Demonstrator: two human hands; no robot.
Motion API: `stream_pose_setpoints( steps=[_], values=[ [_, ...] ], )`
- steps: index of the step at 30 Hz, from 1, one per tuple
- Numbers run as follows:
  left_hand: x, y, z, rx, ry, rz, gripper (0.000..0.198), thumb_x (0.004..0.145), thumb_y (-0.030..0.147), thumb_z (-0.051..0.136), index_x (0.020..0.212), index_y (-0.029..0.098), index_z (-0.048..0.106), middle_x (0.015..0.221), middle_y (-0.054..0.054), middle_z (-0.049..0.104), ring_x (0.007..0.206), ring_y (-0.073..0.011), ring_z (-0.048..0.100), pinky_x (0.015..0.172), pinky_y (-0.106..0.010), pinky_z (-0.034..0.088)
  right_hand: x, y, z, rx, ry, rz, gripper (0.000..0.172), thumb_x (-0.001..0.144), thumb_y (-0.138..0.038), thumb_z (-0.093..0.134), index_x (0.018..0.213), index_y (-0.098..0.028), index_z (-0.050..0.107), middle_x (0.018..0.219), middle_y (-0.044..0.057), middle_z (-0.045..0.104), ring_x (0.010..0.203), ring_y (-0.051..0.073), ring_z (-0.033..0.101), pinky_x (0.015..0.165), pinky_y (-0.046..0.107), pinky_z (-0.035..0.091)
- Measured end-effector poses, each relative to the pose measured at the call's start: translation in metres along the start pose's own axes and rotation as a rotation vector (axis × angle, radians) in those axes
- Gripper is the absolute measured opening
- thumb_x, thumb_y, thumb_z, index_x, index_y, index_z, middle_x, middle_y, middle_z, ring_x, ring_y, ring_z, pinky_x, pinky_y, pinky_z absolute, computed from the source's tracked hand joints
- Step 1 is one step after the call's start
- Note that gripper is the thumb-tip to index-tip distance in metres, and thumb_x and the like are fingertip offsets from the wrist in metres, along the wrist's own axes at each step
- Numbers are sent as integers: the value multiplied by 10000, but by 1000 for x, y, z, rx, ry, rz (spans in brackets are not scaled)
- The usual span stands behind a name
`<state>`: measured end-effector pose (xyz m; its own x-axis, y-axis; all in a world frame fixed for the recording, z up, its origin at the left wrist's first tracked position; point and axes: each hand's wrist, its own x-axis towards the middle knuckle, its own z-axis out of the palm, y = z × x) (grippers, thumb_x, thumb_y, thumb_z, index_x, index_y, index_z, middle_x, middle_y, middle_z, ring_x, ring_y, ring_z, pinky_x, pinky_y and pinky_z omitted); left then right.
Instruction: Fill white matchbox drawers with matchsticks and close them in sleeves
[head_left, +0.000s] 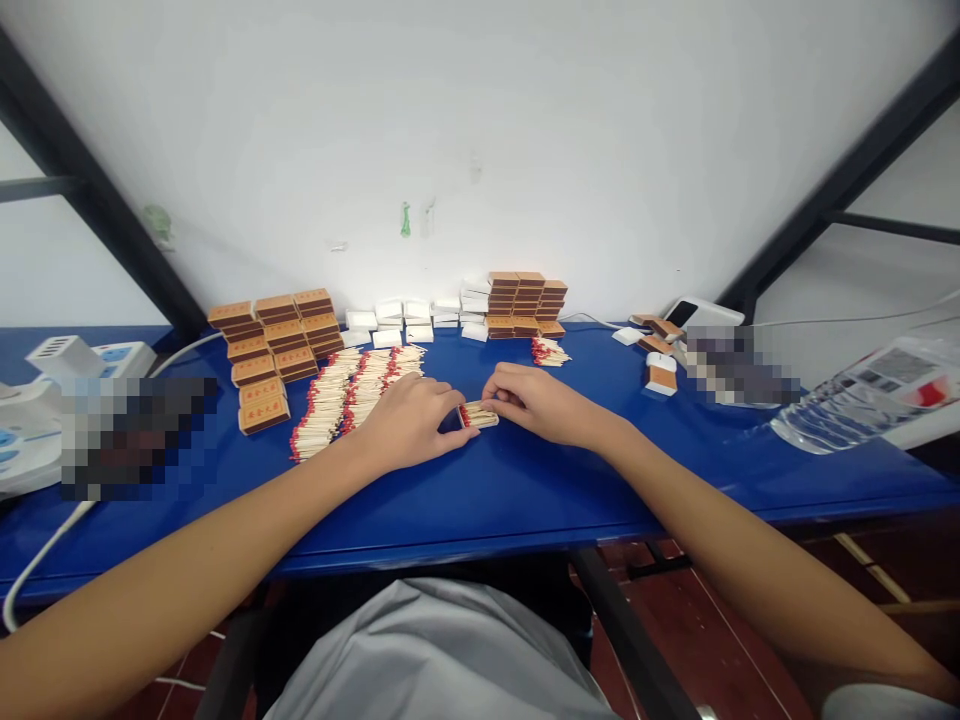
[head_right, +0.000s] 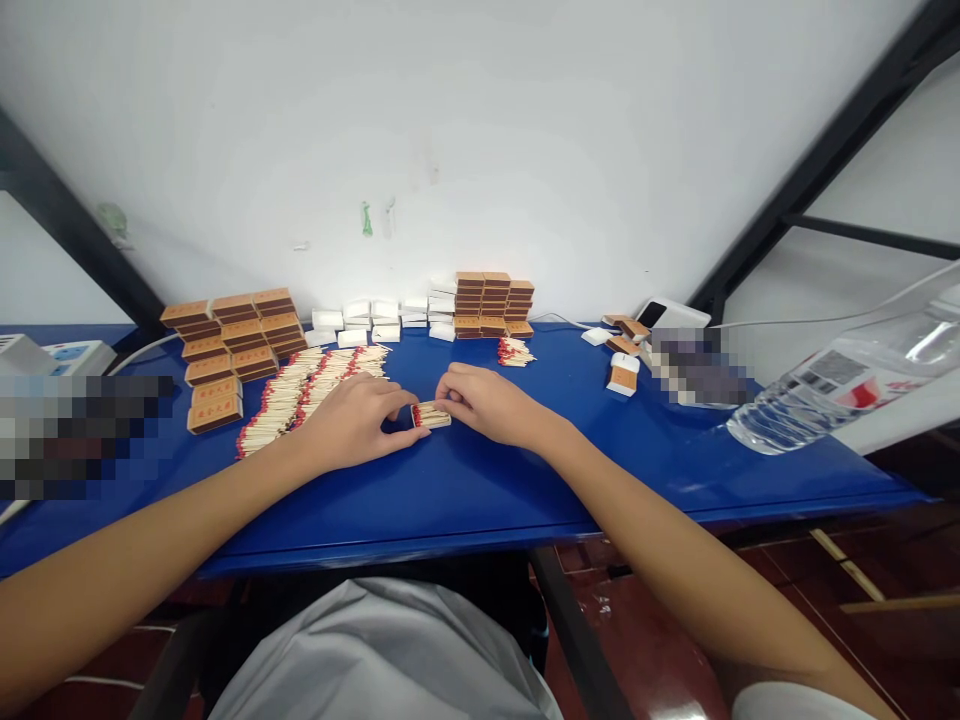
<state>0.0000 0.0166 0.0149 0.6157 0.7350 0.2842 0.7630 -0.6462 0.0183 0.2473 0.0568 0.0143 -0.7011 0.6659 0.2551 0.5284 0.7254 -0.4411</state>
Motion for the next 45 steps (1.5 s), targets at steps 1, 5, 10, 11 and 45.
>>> stream_pose_setpoints(
  steps=[1, 5, 10, 11, 45],
  values=[
    [0, 0, 0, -1, -5, -2, 315, 1000, 504, 712, 1040, 199, 778, 880, -51, 758, 849, -246, 708, 814, -375, 488, 0, 0, 1, 1, -2, 3, 193, 1069, -345, 556, 961, -215, 651, 936, 49, 614, 773, 187, 565, 711, 322, 439],
    [0, 0, -1, -5, -9, -11, 321, 1005, 503, 707, 1057, 195, 781, 885, -51, 761, 855, -250, 709, 817, -380, 488, 0, -2, 1, 11, 2, -2, 188, 1074, -334, 539, 968, -219, 643, 942, 50, 616, 774, 187, 562, 715, 322, 439],
    [0, 0, 0, -12, -3, 1, 310, 1004, 492, 712, 1061, 194, 777, 884, -52, 761, 859, -251, 712, 822, -380, 490, -2, -6, -2, 24, 51, -25, 188, 1076, -345, 549, 1010, -221, 674, 941, 49, 610, 779, 191, 563, 717, 328, 439],
    [0, 0, 0, -11, -3, 4, 310, 1002, 489, 716, 1066, 192, 775, 886, -52, 761, 861, -252, 713, 824, -381, 490, -2, -6, -2, 32, 46, -30, 194, 1074, -357, 559, 1014, -222, 685, 936, 48, 603, 769, 190, 555, 705, 327, 435],
    [-2, -2, 1, -52, -18, -20, 307, 991, 489, 746, 1059, 190, 759, 918, -43, 755, 891, -245, 715, 807, -367, 467, -3, -3, -1, 115, 6, -57, 144, 1007, -295, 686, 1027, -226, 811, 886, 20, 553, 731, 150, 558, 671, 294, 461]
  ],
)
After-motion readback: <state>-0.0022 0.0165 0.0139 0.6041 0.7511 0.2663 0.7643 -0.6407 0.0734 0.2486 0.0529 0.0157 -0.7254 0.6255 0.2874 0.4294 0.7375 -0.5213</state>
